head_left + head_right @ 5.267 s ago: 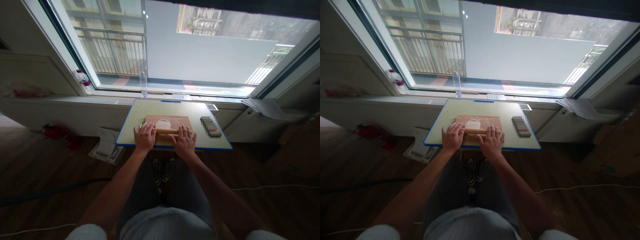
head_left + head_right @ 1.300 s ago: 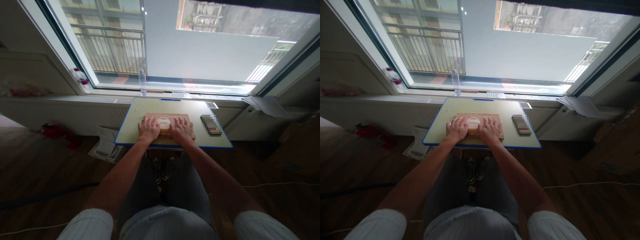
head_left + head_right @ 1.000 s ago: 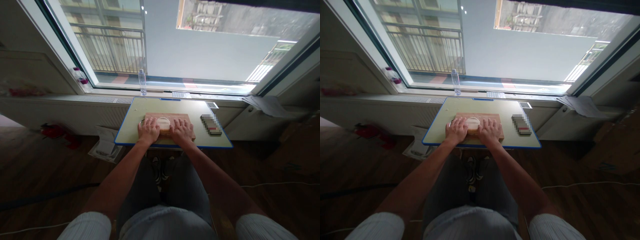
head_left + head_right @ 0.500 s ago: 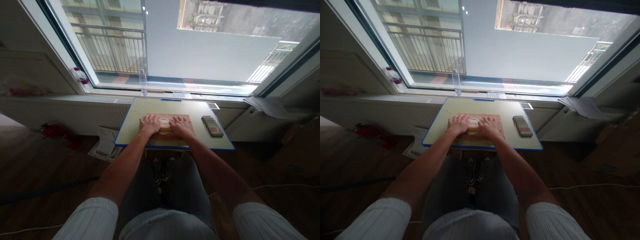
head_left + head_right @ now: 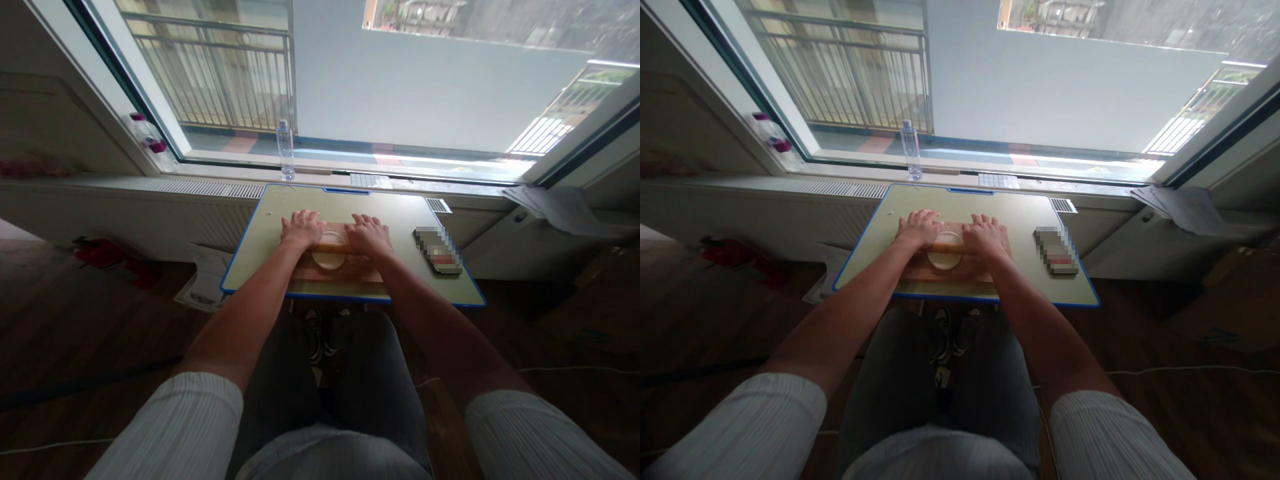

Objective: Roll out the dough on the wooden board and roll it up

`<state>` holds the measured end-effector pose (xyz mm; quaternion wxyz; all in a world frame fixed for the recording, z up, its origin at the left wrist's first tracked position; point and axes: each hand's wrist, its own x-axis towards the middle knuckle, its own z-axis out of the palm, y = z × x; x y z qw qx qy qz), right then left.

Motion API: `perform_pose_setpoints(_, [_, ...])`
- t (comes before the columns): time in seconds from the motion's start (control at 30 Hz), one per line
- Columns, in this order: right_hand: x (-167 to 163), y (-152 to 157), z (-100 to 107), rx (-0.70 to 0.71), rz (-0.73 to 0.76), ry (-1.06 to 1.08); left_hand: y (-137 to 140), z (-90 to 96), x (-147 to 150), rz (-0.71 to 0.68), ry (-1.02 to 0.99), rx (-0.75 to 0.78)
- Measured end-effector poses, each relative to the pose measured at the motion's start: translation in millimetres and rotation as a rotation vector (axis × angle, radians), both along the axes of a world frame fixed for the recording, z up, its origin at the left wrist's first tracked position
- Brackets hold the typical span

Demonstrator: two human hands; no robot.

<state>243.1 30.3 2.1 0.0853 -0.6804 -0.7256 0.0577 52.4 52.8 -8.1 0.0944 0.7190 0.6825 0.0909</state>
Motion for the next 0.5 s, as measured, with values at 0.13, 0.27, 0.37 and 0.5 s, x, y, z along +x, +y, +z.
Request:
perform_pose_setpoints(0.13, [3,20,-10,0.108,-0.064,0.082,11,0.1,2,0.03,0.0,0.053])
perform_pose_setpoints(0.27, [4,35,-17,0.181,-0.067,0.103,21,2.2,4,0.056,0.015,0.051])
perform_pose_setpoints(0.37, [4,40,-16,0.176,-0.072,0.102,27,4.0,6,0.054,0.023,0.027])
perform_pose_setpoints(0.5, [3,41,-12,0.14,-0.077,0.09,31,5.0,6,0.049,0.033,-0.007])
